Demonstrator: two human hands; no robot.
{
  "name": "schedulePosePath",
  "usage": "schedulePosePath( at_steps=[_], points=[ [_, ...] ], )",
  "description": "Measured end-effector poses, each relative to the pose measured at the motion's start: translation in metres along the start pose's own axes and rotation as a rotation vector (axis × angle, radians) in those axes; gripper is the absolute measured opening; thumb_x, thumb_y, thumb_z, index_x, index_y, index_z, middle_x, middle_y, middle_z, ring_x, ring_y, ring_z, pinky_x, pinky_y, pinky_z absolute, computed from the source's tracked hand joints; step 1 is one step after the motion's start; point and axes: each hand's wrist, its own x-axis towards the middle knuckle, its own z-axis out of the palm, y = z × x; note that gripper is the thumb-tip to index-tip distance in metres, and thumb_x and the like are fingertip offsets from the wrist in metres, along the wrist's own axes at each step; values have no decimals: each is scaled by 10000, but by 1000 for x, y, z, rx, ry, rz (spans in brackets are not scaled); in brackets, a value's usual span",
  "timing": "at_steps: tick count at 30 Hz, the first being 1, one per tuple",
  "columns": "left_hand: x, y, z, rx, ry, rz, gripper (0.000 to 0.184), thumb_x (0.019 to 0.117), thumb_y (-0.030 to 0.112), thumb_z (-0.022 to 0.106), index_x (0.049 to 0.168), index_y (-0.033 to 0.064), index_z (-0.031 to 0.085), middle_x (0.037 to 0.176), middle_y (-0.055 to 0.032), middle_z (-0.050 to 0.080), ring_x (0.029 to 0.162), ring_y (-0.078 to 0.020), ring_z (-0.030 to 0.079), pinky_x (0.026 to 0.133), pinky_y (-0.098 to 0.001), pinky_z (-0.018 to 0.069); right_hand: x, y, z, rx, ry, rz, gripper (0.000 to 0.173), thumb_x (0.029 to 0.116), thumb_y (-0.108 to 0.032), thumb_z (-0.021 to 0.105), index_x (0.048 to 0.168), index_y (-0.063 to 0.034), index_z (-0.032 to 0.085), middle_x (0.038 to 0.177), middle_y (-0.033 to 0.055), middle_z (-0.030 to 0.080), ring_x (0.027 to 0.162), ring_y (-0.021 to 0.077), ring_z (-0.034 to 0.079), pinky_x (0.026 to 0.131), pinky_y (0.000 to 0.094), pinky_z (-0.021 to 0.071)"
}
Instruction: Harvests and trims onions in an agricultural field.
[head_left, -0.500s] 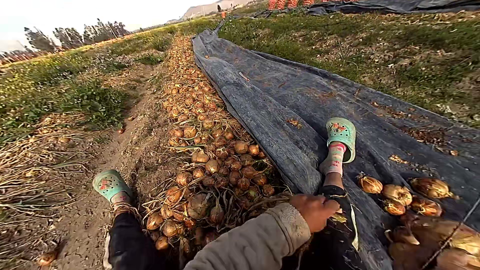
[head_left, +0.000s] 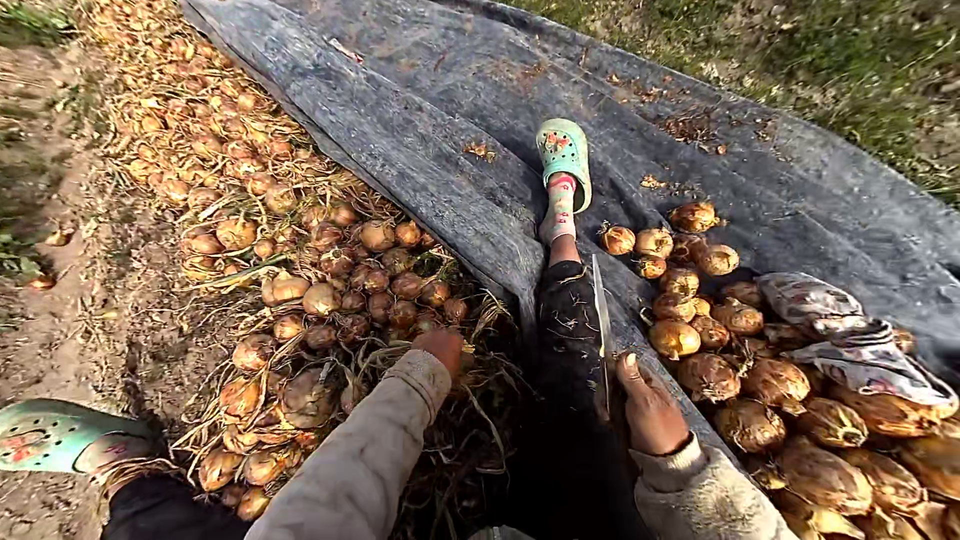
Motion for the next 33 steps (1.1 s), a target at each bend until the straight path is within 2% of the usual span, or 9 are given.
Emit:
schedulePosePath(
  at_steps=[5, 12, 14, 17, 22, 26, 28, 31, 33],
  points=[
    [28, -3, 23, -59, -46, 291, 407, 988, 167, 631, 1386, 86, 627, 1454, -152, 577, 1368, -345, 531, 1119, -562, 434, 6, 6, -1, -12, -83, -11, 344, 1060, -281, 321, 856, -155, 568, 522, -66, 543, 400, 32, 513, 413, 189, 472],
    [14, -2, 11, 190, -331, 189, 806, 871, 278, 787, 1575, 209, 403, 1424, -275, 561, 1280, -491, 560, 1020, -713, 433, 1, 17, -1, 34, -141, 41, 329, 1050, -267, 350, 830, -162, 570, 519, -73, 546, 406, 32, 516, 420, 194, 473],
    [-5, 1, 5, 182, -375, 163, 716, 996, 49, 607, 1628, 133, 279, 1518, -362, 412, 1349, -589, 448, 1054, -741, 383, -2, 19, -2, 30, -172, 76, 311, 1056, -233, 333, 858, -157, 560, 527, -92, 533, 412, 13, 503, 424, 179, 463],
    [-25, 2, 3, 185, -307, 139, 524, 1068, 4, 434, 1578, -7, 316, 1488, -357, 452, 1372, -572, 440, 1050, -694, 425, -4, 21, -2, -22, -224, 129, 274, 1045, -225, 359, 871, -157, 559, 537, -102, 518, 412, 7, 483, 423, 178, 448],
    [-67, -15, -16, 48, -216, 208, 793, 917, -31, 663, 1593, -36, 249, 1472, -300, 494, 1406, -477, 444, 1120, -584, 419, -10, 18, 8, -109, -324, 205, 179, 997, -290, 507, 1004, -120, 561, 586, -97, 516, 446, 27, 493, 457, 207, 465],
    [-112, -26, 4, -515, 261, 466, 691, 844, 214, 815, 1423, -51, 548, 1348, -247, 638, 1327, -436, 543, 1153, -632, 333, -17, 10, 24, -316, -401, 85, 869, 669, -614, 813, 1229, 0, 559, 905, -39, 659, 756, 13, 627, 703, 233, 550],
    [-125, -21, 25, -678, 519, 669, 588, 781, 218, 796, 1257, -96, 653, 1194, -255, 707, 1228, -467, 600, 1103, -704, 318, -25, 2, 33, -330, -399, -145, 1147, 549, -758, 801, 1277, 91, 548, 1070, 20, 711, 974, -9, 659, 874, 218, 551],
    [-133, -27, 46, -825, 505, 878, 503, 999, 472, 589, 1245, 38, 655, 1184, -77, 729, 1237, -121, 631, 1200, -457, 348, -28, -4, 37, -211, -464, -496, 947, 739, -744, 720, 1247, 43, 579, 1065, -11, 726, 1026, -31, 662, 919, 220, 570],
    [-136, -31, 50, -946, 402, 963, 493, 1025, 508, 537, 1222, 74, 665, 1089, 12, 742, 1062, 65, 647, 981, -200, 522, -24, -7, 35, -163, -546, -593, 686, 903, -659, 615, 1195, -38, 619, 984, -54, 719, 950, -49, 663, 859, 212, 582]
  ],
)
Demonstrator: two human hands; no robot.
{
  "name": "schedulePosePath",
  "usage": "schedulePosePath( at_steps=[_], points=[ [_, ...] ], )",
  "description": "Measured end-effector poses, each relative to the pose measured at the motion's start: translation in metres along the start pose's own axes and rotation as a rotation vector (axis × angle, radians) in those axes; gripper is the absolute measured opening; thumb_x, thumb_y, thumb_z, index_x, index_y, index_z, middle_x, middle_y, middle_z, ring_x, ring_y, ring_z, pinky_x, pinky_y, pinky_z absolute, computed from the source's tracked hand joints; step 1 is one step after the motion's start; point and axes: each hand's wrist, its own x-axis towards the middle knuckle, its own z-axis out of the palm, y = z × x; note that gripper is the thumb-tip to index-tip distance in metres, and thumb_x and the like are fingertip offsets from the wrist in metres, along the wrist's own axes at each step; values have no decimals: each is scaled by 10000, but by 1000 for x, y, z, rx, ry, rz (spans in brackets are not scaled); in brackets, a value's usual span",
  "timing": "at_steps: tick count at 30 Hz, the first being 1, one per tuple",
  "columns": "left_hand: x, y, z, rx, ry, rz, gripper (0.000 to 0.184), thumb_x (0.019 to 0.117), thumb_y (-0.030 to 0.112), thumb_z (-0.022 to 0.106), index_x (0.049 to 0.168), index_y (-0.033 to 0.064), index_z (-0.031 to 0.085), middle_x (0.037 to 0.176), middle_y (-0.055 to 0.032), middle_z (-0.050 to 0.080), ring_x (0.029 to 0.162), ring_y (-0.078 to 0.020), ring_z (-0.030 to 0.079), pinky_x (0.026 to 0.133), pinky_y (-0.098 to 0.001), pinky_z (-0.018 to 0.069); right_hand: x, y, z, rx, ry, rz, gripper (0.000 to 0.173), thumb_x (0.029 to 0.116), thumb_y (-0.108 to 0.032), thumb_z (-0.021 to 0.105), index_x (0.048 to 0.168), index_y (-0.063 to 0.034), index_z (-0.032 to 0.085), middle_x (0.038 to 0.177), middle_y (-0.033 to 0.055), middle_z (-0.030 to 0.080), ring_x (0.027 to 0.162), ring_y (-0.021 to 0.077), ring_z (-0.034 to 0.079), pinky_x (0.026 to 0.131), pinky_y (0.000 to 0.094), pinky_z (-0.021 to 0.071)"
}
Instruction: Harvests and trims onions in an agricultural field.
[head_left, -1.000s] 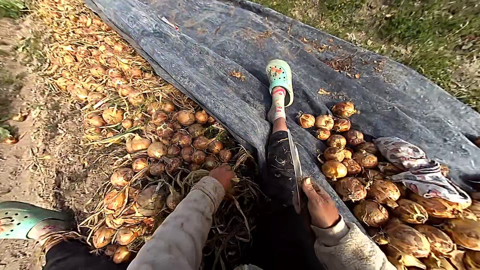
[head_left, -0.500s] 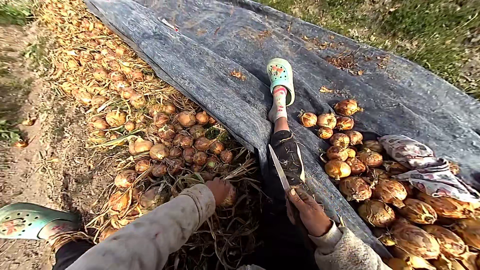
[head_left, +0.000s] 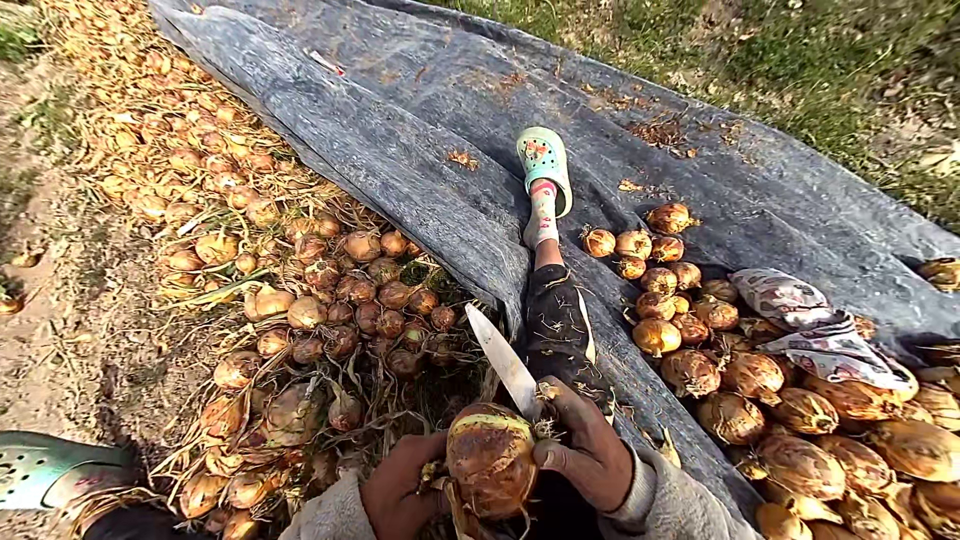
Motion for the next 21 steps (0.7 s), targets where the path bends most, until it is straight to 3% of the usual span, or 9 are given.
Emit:
schedulePosePath(
  at_steps=[2, 4, 6, 9, 10, 13, 15, 18, 21],
  points=[
    [-5, 5, -4, -84, -39, -22, 484, 1051, 481, 495, 1187, 55, 680, 1032, 12, 748, 994, 91, 651, 891, -159, 542, -3, -1, -1, 95, -48, 45, 506, 969, -585, 576, 1137, -112, 640, 915, -117, 693, 846, -94, 633, 766, 163, 564],
    [-11, 11, -5, -82, -60, -54, 533, 1053, 492, 478, 1128, 9, 688, 962, -17, 743, 942, 84, 652, 857, -156, 538, -11, -2, 3, 254, -99, 203, 389, 973, -574, 579, 1074, -203, 636, 797, -173, 625, 650, -109, 550, 579, 126, 496],
    [-20, 10, -1, -64, -66, -94, 577, 1025, 527, 527, 1016, -23, 700, 864, -65, 730, 854, 25, 669, 787, -195, 549, -21, -2, 9, 422, -148, 383, 328, 959, -572, 609, 1041, -255, 623, 720, -186, 582, 542, -88, 500, 490, 134, 458],
    [-39, 10, 17, 35, 30, -215, 476, 919, 405, 710, 870, -69, 716, 760, -129, 724, 731, -72, 695, 696, -280, 565, -36, 3, 18, 548, -148, 631, 217, 964, -468, 652, 993, -254, 637, 767, -177, 645, 649, -60, 590, 629, 169, 523],
    [-43, 11, 22, 97, 81, -252, 409, 875, 331, 748, 834, -74, 711, 733, -138, 715, 691, -106, 692, 666, -313, 562, -38, 3, 20, 547, -130, 711, 173, 974, -406, 622, 953, -234, 619, 741, -165, 632, 637, -50, 584, 627, 176, 516],
    [-41, 20, 27, 355, 194, -220, 330, 857, 266, 730, 837, -63, 723, 733, -159, 725, 678, -192, 719, 652, -375, 579, -44, 12, 22, 541, -115, 861, 252, 993, -427, 529, 893, -207, 603, 631, -121, 575, 512, -15, 528, 512, 187, 478],
    [-30, 21, 22, 523, 276, -97, 351, 901, 323, 681, 815, -16, 713, 698, -125, 711, 657, -169, 708, 626, -324, 575, -43, 12, 22, 580, -89, 872, 339, 1036, -431, 432, 839, -208, 593, 553, -113, 529, 438, -11, 480, 440, 176, 427],
    [-2, 15, 7, 687, 445, -26, 227, 867, 211, 636, 715, 44, 658, 621, -75, 660, 590, -136, 668, 551, -291, 547, -29, 0, 19, 605, -1, 860, 481, 1063, -408, 275, 667, -245, 495, 475, -123, 450, 363, -15, 416, 360, 166, 361],
    [23, 11, -2, 790, 646, -11, 259, 891, 195, 578, 708, 39, 676, 615, -73, 643, 579, -127, 640, 554, -265, 527, -17, -1, 15, 597, 97, 884, 535, 1083, -369, 187, 681, -191, 492, 466, -82, 465, 352, 22, 446, 353, 182, 392]
  ],
)
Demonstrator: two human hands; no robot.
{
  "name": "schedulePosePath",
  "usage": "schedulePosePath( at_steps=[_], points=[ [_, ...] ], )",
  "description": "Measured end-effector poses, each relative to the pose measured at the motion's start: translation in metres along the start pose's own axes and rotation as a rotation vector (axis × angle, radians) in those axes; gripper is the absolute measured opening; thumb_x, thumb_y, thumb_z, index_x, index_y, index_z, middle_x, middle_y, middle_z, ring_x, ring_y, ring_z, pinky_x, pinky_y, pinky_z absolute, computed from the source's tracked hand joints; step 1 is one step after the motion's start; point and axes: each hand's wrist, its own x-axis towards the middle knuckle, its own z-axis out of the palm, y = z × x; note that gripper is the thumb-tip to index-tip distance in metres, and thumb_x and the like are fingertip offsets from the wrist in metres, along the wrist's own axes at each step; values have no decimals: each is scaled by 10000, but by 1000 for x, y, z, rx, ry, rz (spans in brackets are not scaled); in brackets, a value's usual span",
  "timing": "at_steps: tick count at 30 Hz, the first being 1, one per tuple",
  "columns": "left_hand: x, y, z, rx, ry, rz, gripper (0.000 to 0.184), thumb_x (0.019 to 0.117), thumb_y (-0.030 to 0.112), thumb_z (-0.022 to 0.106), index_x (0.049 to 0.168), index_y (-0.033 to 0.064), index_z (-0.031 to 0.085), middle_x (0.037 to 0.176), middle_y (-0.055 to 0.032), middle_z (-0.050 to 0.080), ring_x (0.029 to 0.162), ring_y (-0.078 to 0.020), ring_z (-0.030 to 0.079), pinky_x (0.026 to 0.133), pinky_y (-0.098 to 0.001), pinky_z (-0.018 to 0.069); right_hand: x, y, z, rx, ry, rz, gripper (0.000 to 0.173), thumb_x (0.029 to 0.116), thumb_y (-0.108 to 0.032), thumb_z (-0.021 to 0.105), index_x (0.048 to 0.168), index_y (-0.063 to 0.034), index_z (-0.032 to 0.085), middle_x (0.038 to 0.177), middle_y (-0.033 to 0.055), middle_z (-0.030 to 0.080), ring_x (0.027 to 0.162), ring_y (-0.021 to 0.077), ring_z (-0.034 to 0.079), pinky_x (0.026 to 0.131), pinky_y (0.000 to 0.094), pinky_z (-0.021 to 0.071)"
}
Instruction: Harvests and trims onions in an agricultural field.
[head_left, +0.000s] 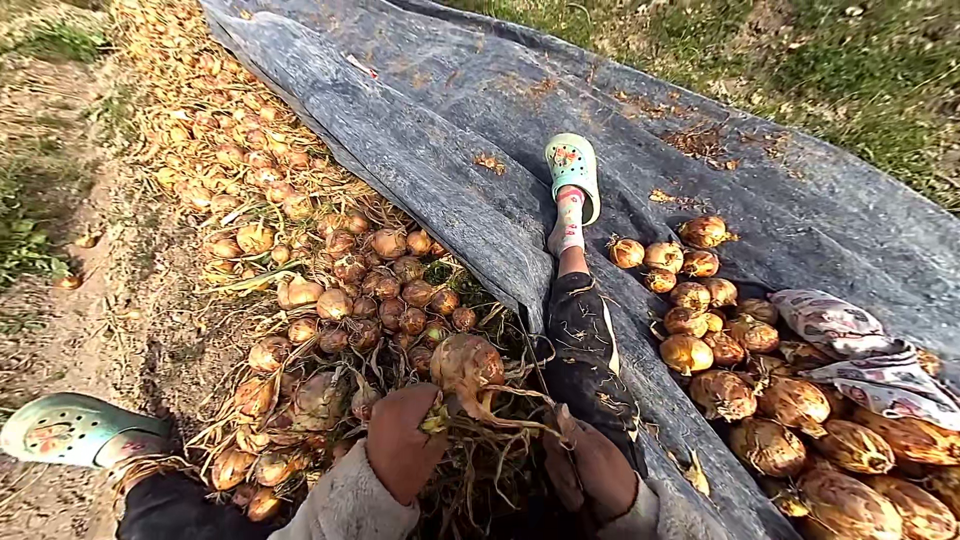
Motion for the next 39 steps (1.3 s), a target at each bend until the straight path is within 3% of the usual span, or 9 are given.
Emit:
schedulePosePath(
  at_steps=[2, 6, 9, 11, 14, 19, 23, 31, 39],
  points=[
    [5, 7, 9, 105, 17, 95, 263, 924, 199, 549, 826, 47, 741, 703, -95, 694, 654, -191, 688, 604, -314, 572, 7, 8, -5, -7, 5, 19, 506, 1074, -468, 254, 807, -143, 535, 546, -57, 528, 409, 44, 496, 401, 197, 444],
    [-13, 24, 36, 266, -276, 258, 427, 630, 32, 753, 1057, 21, 755, 856, -137, 725, 774, -328, 735, 628, -445, 611, 17, 29, -6, 112, -41, 23, 708, 684, -709, 808, 1046, -135, 607, 678, -53, 642, 506, 54, 594, 473, 233, 525],
    [-43, 36, 49, 207, -625, 219, 291, 724, 8, 766, 1009, -35, 728, 870, -185, 729, 792, -354, 748, 650, -468, 616, 23, 49, -1, 218, 122, 93, 358, 1041, -388, 470, 1142, -72, 605, 858, 28, 722, 735, 95, 701, 652, 270, 592],
    [-40, 43, 50, 144, -1016, 28, 239, 902, -1, 632, 1124, -66, 693, 1047, -250, 716, 1001, -418, 717, 832, -536, 583, 24, 61, -1, 221, 209, 213, 392, 1118, -296, 349, 1223, -45, 631, 871, 62, 711, 752, 124, 689, 684, 290, 581],
    [-9, 44, 61, 76, -1278, -153, 333, 952, -4, 558, 1278, -46, 613, 1250, -273, 647, 1205, -440, 625, 986, -575, 508, 21, 41, 0, 133, 285, 275, 453, 1121, -390, 273, 1069, -118, 632, 522, -31, 464, 386, 43, 416, 369, 199, 369],
    [65, 57, 83, -100, -789, -30, 240, 891, -7, 639, 1119, -14, 716, 1057, -237, 715, 992, -402, 717, 811, -572, 579, 26, -20, -19, -98, 402, -353, 414, 1089, -347, 292, 795, -167, 520, 436, -77, 449, 312, 15, 405, 316, 182, 381],
    [134, 28, 87, 127, -963, -299, 338, 995, 50, 567, 1326, 42, 634, 1321, -212, 647, 1208, -401, 640, 965, -612, 513, 15, -67, -48, -223, 425, -723, 498, 1083, -347, 141, 731, -234, 475, 467, -121, 468, 356, 5, 439, 361, 176, 408],
    [76, -88, 121, 701, -1731, -52, 330, 1029, 21, 505, 1335, -42, 609, 1429, -270, 562, 1347, -475, 513, 1060, -673, 426, 10, -40, -55, -82, 422, -468, 492, 1091, -410, 213, 824, -172, 552, 491, -78, 520, 365, 26, 473, 373, 184, 437],
    [81, -102, 110, 737, -1657, -68, 399, 1066, 39, 441, 1455, 7, 528, 1548, -260, 445, 1422, -515, 394, 1091, -669, 383, 8, -14, -39, -166, 219, -317, 327, 1049, -334, 360, 951, -173, 628, 540, -105, 549, 386, -7, 475, 395, 164, 441]
  ],
)
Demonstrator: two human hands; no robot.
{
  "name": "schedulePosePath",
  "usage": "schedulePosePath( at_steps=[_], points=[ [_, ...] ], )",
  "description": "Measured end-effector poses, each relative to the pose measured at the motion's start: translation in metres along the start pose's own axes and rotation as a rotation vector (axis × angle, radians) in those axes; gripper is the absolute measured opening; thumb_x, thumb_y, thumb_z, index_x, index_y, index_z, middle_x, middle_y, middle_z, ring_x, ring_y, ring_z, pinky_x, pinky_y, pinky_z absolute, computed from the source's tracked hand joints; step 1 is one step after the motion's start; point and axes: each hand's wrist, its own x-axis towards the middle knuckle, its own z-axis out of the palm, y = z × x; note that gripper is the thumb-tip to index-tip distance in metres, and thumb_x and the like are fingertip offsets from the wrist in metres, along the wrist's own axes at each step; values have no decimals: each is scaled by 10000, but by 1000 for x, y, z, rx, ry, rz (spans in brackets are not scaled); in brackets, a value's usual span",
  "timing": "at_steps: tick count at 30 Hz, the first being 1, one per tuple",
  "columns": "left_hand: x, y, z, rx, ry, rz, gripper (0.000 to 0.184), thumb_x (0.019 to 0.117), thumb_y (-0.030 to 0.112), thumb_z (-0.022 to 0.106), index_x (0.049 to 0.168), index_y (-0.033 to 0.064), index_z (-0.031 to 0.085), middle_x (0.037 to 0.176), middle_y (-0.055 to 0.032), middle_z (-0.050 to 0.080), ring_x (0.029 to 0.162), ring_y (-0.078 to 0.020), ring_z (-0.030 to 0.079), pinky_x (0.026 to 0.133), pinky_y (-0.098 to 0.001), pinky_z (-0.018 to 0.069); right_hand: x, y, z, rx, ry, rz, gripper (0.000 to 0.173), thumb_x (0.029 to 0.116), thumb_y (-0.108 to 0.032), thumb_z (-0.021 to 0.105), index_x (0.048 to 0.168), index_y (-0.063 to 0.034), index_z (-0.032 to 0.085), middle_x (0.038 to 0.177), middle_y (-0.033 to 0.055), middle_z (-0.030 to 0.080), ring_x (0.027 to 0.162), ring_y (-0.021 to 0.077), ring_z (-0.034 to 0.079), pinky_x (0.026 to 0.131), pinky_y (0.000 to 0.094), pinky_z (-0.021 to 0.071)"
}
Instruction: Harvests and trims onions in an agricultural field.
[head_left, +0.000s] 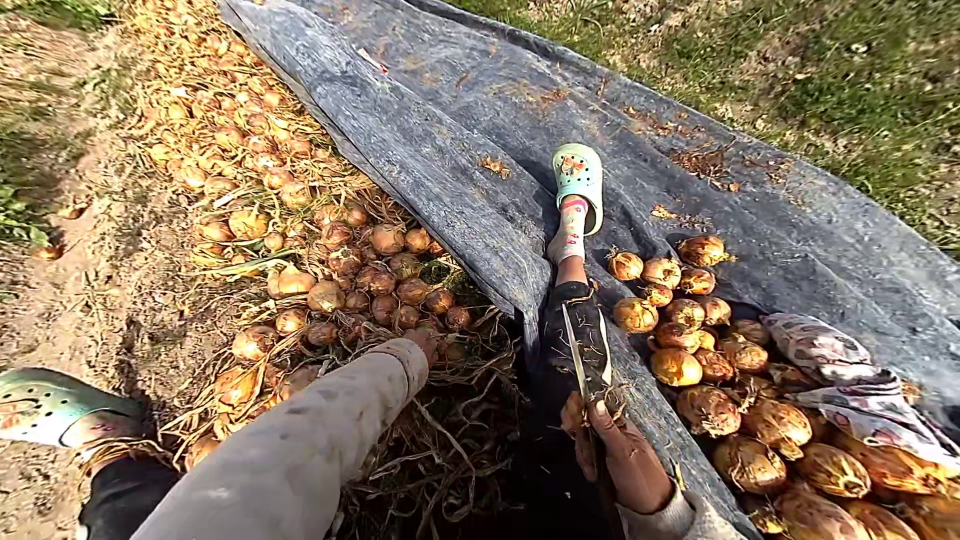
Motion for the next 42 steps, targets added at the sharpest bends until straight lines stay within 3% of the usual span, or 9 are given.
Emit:
schedulePosePath(
  at_steps=[9, 14, 18, 21, 26, 31, 34, 38, 42],
  points=[
    [-110, -21, 21, -160, 279, 107, 396, 951, -39, 613, 1343, 7, 632, 1329, -208, 637, 1326, -451, 524, 1009, -611, 488, 1, 15, 11, -91, -46, 120, 299, 990, -400, 463, 996, -130, 590, 542, -107, 529, 418, 15, 503, 436, 181, 467],
    [-128, 15, 84, -986, 1441, 205, 201, 876, 103, 568, 850, 9, 744, 899, -108, 730, 969, -230, 658, 891, -418, 526, 6, 10, 33, -275, -89, 10, 997, 587, -715, 829, 1237, -13, 551, 893, -75, 656, 689, -17, 607, 642, 196, 546],
    [-133, 81, 94, -1812, 1476, 546, 151, 943, 251, 705, 1069, 250, 787, 1039, 163, 757, 927, 91, 673, 830, -133, 559, 4, -7, 55, -367, -122, -193, 1202, 521, -721, 854, 1336, 92, 507, 1153, 49, 699, 1065, 3, 650, 939, 205, 539],
    [-153, 113, 84, -2185, 1211, 444, 367, 862, -57, 622, 850, 282, 760, 794, 193, 745, 727, 96, 667, 686, -120, 551, 1, -3, 56, -271, -170, -422, 860, 779, -643, 753, 1225, 68, 564, 1051, -18, 719, 985, -30, 671, 881, 202, 573],
    [-157, 113, 110, -1975, 1041, 242, 215, 931, -38, 560, 1127, -119, 596, 966, 57, 689, 918, 82, 620, 881, -134, 503, -7, 2, 46, -362, -180, -253, 495, 961, -448, 617, 1135, 14, 657, 907, -43, 711, 812, -40, 653, 779, 205, 566],
    [-148, 107, 111, -1891, 1144, -30, 271, 981, -47, 473, 1210, -186, 514, 1052, -97, 648, 981, 12, 608, 927, -177, 501, -17, 15, 44, -250, -331, 210, 269, 996, -320, 575, 1071, -64, 604, 712, -73, 537, 559, 16, 497, 569, 233, 476],
    [-142, 101, 89, -1529, 1298, 37, 223, 934, -40, 539, 1081, -202, 584, 960, -70, 677, 921, 32, 632, 889, -157, 520, -18, 19, 45, -304, -328, 455, 394, 1063, -358, 520, 1224, 1, 556, 840, 57, 572, 669, 131, 545, 683, 338, 507],
    [-152, 107, 52, -777, 1070, 54, 346, 906, -36, 604, 1228, -151, 652, 1118, -363, 686, 1033, -536, 685, 913, -653, 520, -13, 14, 47, -173, -304, 520, 400, 1082, -267, 498, 1325, 51, 512, 1071, 123, 615, 902, 139, 592, 851, 332, 502],
    [-143, 144, 58, -640, 886, 184, 354, 925, 4, 618, 1244, -147, 642, 1082, -360, 697, 990, -547, 700, 861, -658, 557, -16, 16, 55, 261, -62, 389, 235, 1072, -98, 469, 1253, 35, 537, 1007, 13, 656, 913, 11, 626, 867, 221, 524]
  ],
)
